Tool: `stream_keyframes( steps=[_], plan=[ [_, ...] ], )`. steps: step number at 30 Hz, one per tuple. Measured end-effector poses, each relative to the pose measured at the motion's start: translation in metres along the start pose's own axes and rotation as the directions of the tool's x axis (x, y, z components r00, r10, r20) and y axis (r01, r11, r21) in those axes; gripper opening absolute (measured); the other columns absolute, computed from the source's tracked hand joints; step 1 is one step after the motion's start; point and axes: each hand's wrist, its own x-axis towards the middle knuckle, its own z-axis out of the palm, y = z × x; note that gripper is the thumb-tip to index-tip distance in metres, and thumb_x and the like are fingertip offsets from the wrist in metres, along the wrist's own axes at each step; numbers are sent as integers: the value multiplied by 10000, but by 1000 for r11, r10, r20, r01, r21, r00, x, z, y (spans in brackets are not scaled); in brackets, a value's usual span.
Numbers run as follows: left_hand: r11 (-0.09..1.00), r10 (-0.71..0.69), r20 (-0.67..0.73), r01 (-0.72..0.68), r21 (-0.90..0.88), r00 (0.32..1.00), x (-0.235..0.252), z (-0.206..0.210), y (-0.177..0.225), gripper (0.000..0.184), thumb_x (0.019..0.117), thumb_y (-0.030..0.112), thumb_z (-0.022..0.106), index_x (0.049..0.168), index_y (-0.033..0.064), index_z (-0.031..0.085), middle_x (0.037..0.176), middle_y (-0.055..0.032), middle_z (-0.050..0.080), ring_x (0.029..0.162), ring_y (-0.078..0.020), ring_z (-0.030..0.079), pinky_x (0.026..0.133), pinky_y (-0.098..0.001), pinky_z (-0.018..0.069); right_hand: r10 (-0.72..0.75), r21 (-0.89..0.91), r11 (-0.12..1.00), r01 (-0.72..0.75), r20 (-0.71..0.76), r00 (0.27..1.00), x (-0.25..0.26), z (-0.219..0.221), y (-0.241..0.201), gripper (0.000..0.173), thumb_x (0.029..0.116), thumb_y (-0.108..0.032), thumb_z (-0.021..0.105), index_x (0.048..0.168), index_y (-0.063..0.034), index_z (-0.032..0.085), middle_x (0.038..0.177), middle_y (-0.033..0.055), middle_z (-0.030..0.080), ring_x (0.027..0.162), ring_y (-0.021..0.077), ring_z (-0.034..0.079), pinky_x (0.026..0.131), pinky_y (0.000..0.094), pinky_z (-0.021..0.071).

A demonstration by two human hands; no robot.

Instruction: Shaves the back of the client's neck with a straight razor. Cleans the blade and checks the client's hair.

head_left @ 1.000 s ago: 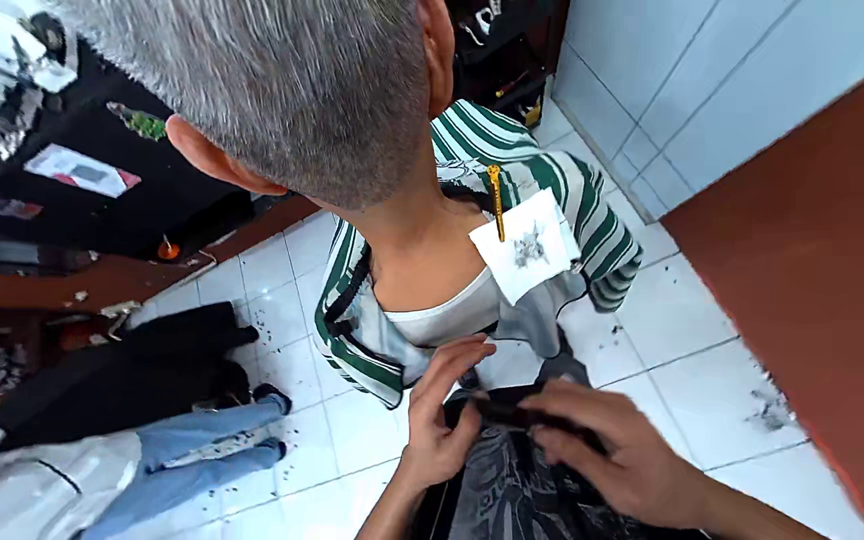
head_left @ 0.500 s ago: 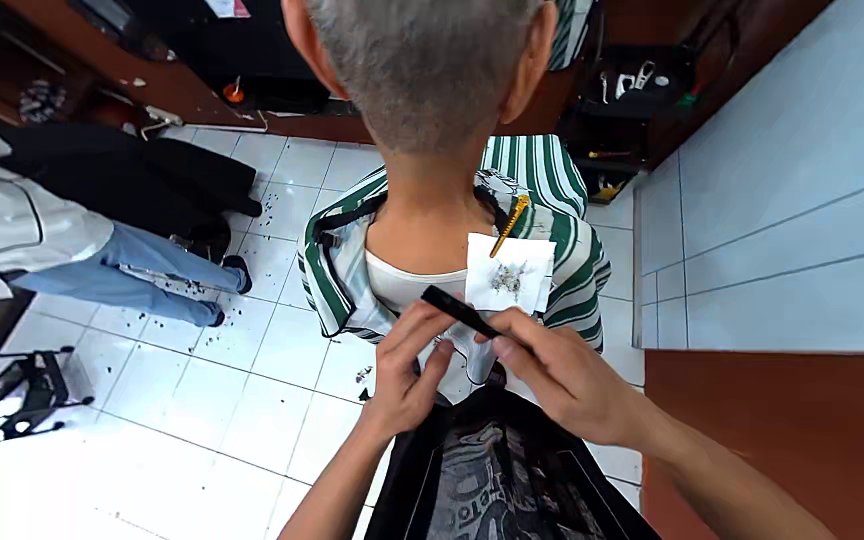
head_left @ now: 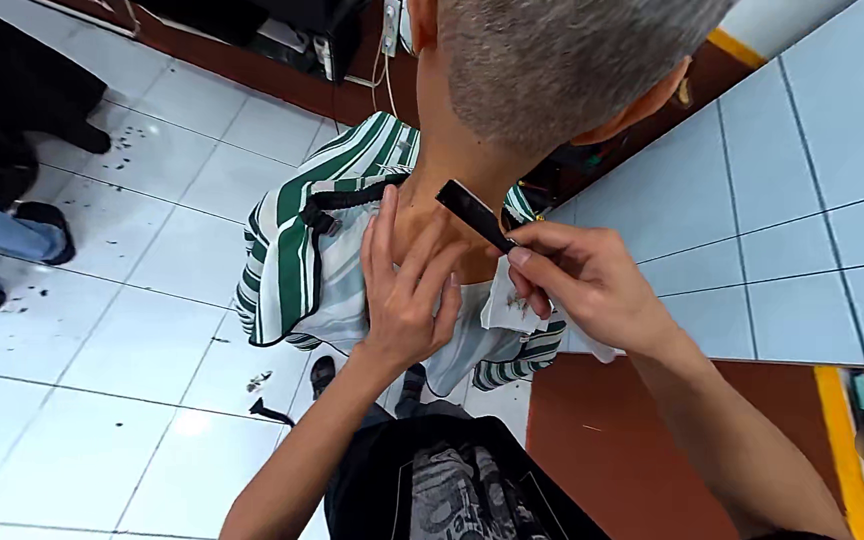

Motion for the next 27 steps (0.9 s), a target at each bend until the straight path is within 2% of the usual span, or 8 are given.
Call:
stream_keyframes(
  steps=[3, 8, 27],
  plan=[
    [999, 5, -12, -5, -31, 1000, 0, 5, -4, 284, 1008, 176, 471, 1103, 80, 721, 1434, -152, 602, 1509, -430, 286, 1229, -612, 148, 64, 76, 995, -66, 17, 998, 7, 2, 2, 228, 1057, -100, 470, 1125, -17, 672, 654, -27, 562, 453, 20, 513, 396, 150, 460],
    [1000, 13, -36, -14, -28, 999, -5, 12, -10, 296, 1023, 208, 442, 1057, 85, 709, 1411, -127, 626, 1513, -412, 293, 1234, -600, 117, 130, 206, 967, -148, 95, 987, 11, 2, 11, 243, 1059, -97, 446, 1112, -13, 667, 619, -10, 568, 429, 50, 549, 397, 191, 514],
    [1000, -3, -56, 3, -7, 998, -5, 16, -10, 271, 1017, 213, 441, 1053, 82, 676, 1472, -122, 578, 1518, -388, 296, 1237, -586, 135, 91, 187, 977, -103, 70, 993, 15, -8, 14, 250, 1057, -75, 444, 1121, 6, 671, 619, -9, 575, 423, 48, 545, 381, 188, 507]
  ],
)
